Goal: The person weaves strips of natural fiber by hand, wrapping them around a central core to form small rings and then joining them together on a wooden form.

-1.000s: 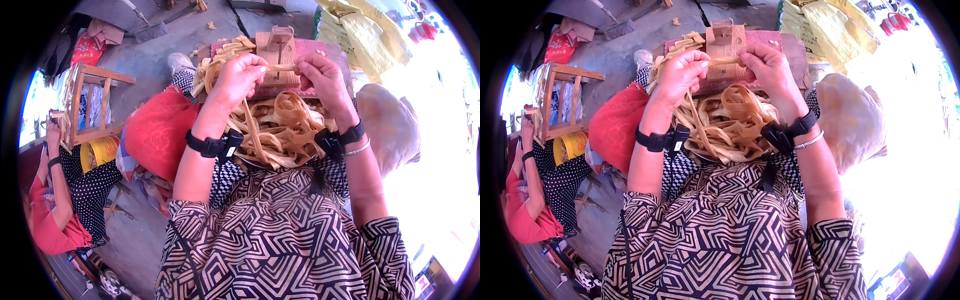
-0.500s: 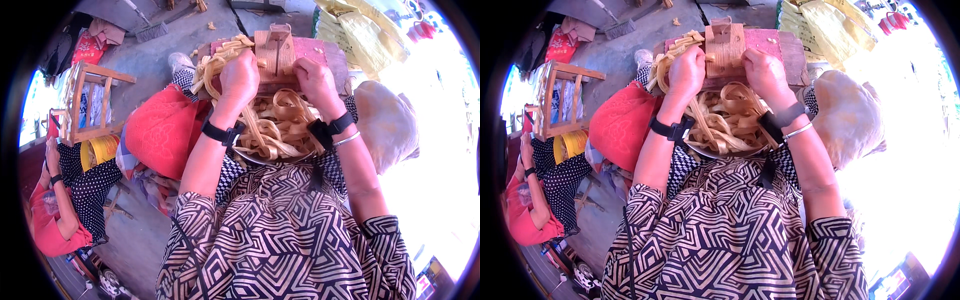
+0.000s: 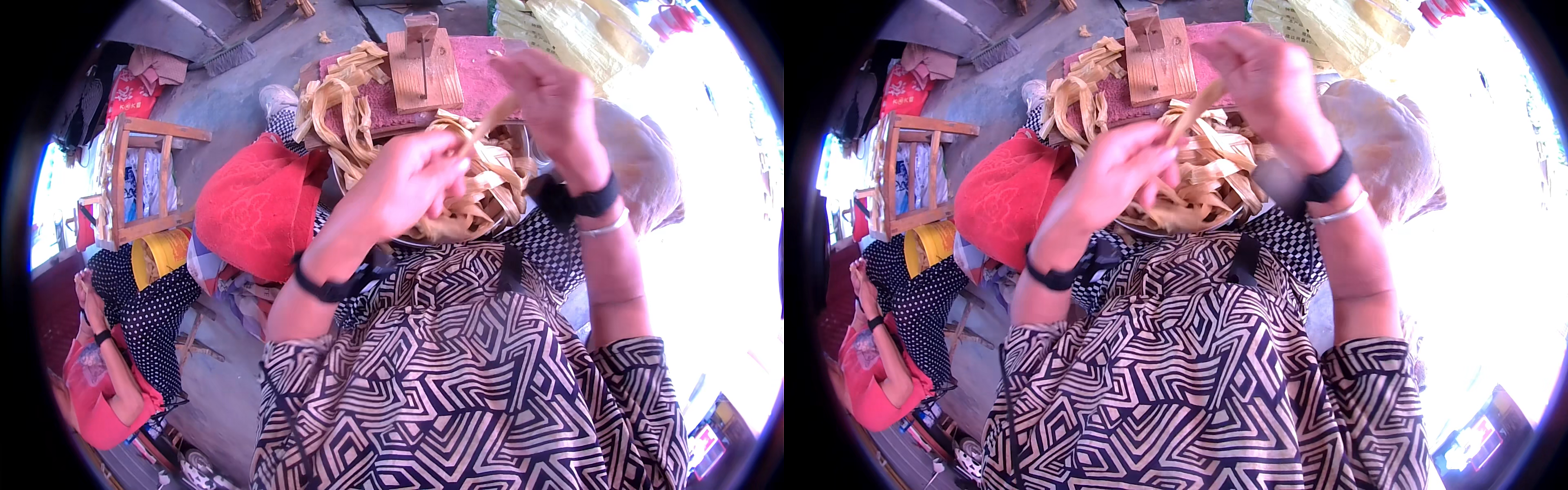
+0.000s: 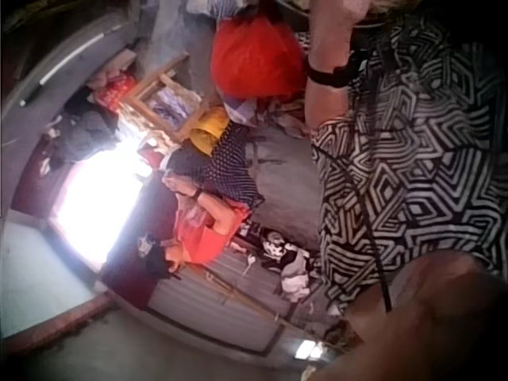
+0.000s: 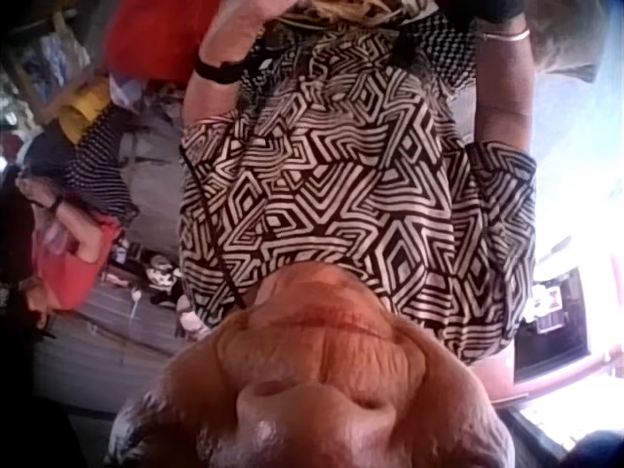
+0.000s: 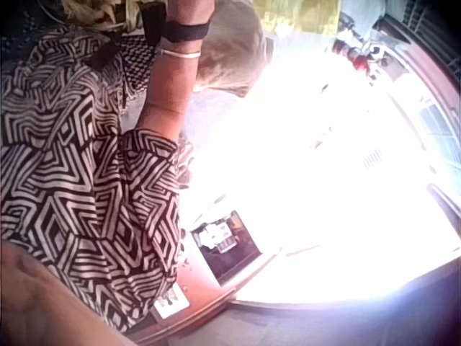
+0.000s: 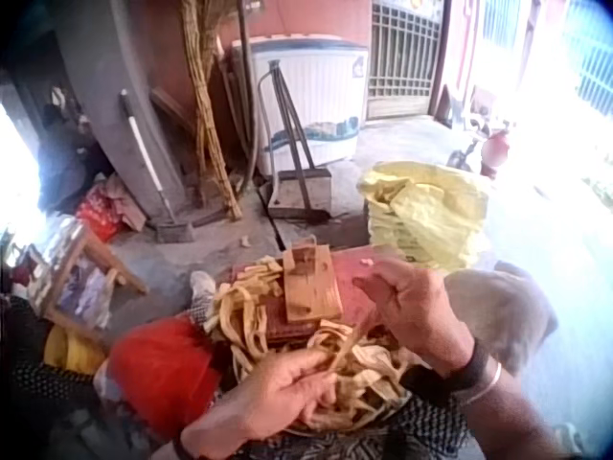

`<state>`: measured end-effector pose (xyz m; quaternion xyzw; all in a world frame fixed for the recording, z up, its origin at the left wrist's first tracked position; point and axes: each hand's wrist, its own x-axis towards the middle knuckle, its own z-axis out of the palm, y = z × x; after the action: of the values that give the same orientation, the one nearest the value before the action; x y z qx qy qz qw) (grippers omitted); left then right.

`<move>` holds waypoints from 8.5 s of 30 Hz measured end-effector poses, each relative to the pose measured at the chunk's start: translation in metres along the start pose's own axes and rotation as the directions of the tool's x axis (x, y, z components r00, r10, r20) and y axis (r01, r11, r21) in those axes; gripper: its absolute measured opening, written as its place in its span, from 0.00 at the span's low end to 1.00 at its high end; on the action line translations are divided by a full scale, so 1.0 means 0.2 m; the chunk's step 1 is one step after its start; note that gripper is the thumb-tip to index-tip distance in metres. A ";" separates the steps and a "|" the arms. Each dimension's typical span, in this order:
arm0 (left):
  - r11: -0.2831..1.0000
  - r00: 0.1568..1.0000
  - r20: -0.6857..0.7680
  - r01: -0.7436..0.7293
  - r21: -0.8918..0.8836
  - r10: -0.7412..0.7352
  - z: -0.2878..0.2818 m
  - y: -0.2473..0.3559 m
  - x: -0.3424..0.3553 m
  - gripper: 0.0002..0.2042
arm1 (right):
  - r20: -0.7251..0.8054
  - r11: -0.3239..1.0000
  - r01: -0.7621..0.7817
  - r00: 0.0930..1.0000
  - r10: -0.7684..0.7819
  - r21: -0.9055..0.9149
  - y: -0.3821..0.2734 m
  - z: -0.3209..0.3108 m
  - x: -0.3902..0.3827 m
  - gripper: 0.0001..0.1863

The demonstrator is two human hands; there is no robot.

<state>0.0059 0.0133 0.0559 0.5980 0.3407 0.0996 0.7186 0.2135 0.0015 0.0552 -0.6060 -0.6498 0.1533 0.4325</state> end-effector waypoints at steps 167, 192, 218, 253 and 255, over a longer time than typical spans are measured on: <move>0.481 0.544 -0.238 -0.362 0.798 0.805 0.10 -0.22 0.17 0.11 | 0.294 0.802 -0.515 0.851 0.435 0.303 0.06 0.21 -0.36 0.09; 0.755 0.782 -0.384 -0.162 0.636 0.492 -0.01 -0.29 -0.07 0.05 | 0.200 0.909 -0.333 0.936 0.288 0.249 0.08 0.06 -0.31 0.32; 0.985 0.985 -0.017 -0.169 0.018 0.169 -0.27 0.03 -0.07 0.08 | 0.586 0.868 -0.393 0.795 0.155 0.304 -0.18 0.01 0.01 0.06; 0.976 0.986 -0.067 -0.140 0.169 0.153 -0.17 0.03 0.03 0.09 | 0.366 0.987 -0.148 0.916 0.162 -0.066 -0.01 0.03 -0.03 0.12; 0.955 0.969 -0.001 -0.243 0.170 0.247 -0.17 0.13 -0.05 0.10 | 0.593 0.961 -0.267 0.786 0.174 0.072 -0.17 -0.04 -0.10 0.05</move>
<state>-0.0155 0.0412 0.0818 0.6930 0.2792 0.1653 0.6439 0.1958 -0.0267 0.0765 -0.5671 -0.6614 0.4298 0.2372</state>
